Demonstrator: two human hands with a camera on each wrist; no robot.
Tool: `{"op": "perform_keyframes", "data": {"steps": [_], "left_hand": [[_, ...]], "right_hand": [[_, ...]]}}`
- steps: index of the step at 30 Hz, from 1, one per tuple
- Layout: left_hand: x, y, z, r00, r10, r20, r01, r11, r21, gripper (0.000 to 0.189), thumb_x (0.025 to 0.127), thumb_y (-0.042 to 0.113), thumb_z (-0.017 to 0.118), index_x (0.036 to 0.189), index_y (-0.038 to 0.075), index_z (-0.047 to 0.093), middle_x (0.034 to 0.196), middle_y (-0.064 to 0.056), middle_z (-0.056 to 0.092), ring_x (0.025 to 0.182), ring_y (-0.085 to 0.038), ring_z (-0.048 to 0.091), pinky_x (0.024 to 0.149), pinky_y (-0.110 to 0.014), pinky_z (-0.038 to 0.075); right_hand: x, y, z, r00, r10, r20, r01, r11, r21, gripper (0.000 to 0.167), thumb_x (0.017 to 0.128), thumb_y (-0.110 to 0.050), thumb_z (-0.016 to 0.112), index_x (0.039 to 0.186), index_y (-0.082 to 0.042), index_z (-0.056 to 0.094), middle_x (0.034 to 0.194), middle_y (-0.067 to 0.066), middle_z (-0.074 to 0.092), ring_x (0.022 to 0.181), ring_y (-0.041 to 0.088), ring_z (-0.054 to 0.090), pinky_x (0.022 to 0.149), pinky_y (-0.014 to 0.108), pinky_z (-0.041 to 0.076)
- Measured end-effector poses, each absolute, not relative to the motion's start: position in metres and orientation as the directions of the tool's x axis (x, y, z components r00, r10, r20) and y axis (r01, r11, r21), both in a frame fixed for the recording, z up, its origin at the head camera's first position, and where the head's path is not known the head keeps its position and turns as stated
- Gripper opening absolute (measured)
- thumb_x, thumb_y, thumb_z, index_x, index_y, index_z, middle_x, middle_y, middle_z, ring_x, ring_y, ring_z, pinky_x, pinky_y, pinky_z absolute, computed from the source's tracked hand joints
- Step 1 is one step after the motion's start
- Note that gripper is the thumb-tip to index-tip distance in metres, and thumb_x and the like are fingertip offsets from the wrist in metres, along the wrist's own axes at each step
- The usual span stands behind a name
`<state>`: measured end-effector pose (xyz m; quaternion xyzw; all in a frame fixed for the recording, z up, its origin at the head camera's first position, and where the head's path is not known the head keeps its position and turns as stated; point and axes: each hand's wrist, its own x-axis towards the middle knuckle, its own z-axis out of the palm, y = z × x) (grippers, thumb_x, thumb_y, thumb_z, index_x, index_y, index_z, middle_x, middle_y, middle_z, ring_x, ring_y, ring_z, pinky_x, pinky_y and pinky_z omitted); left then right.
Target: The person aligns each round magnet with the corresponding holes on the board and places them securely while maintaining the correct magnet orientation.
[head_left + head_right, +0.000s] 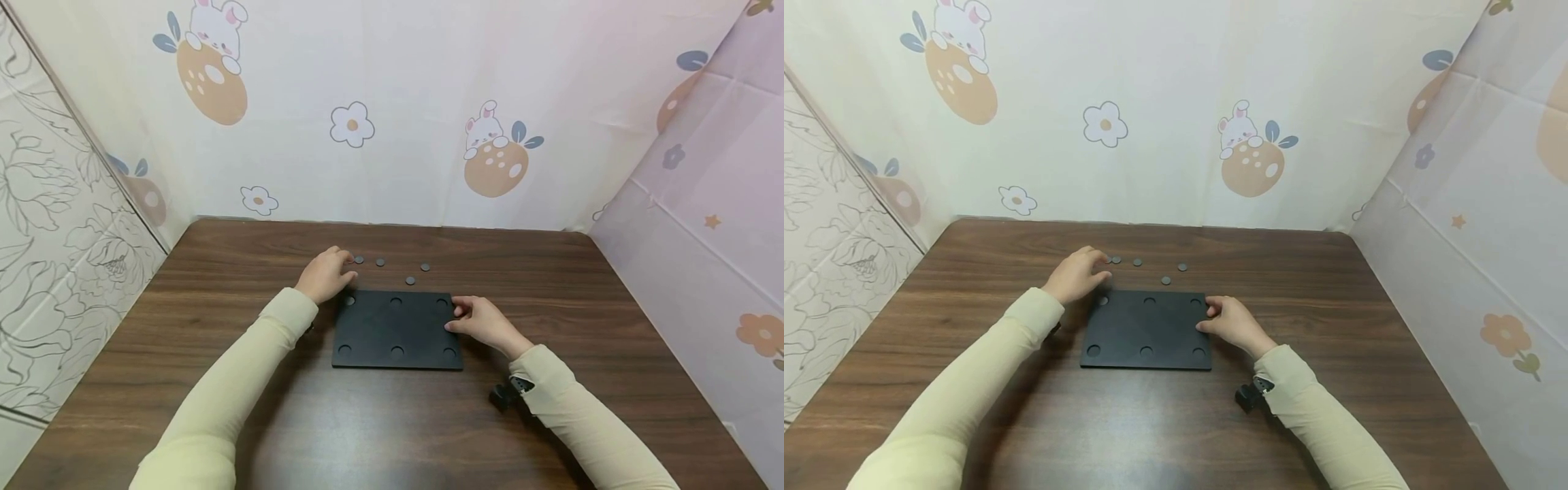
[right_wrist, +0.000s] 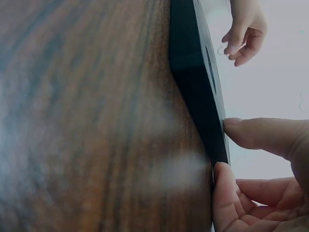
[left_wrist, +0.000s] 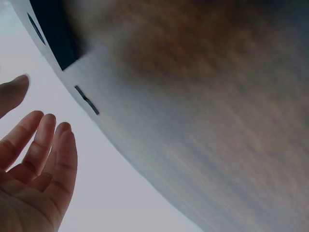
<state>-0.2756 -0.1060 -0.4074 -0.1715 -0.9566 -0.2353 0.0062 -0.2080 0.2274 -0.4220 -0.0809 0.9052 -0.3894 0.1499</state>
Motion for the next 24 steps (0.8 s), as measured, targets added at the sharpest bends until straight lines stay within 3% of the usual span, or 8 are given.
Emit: {"op": "perform_keyframes", "data": {"steps": [16,24], "left_hand": [[-0.306,-0.105,-0.418,-0.961,0.276,0.022,0.266,0.897,0.354,0.041,0.098,0.029,0.061,0.131,0.006,0.061,0.13,-0.017,0.057,0.115,-0.035,0.059,0.094,-0.046,0.052],[-0.316,-0.101,-0.419,-0.968,0.248,-0.038,0.223,0.918,0.327,0.041,0.098,0.03,0.061,0.132,0.007,0.061,0.133,-0.016,0.055,0.118,-0.036,0.057,0.096,-0.048,0.051]], "right_hand": [[-0.208,0.228,-0.419,-0.941,-0.255,-0.224,-0.017,0.693,-0.721,0.068,0.088,-0.018,0.073,0.144,0.006,0.042,0.102,0.012,0.055,0.078,0.019,0.049,0.066,0.03,0.04],[-0.208,0.227,-0.42,-0.936,-0.264,-0.231,-0.017,0.69,-0.724,0.069,0.088,-0.017,0.072,0.145,0.006,0.041,0.102,0.012,0.055,0.075,0.018,0.048,0.061,0.029,0.04]]}}
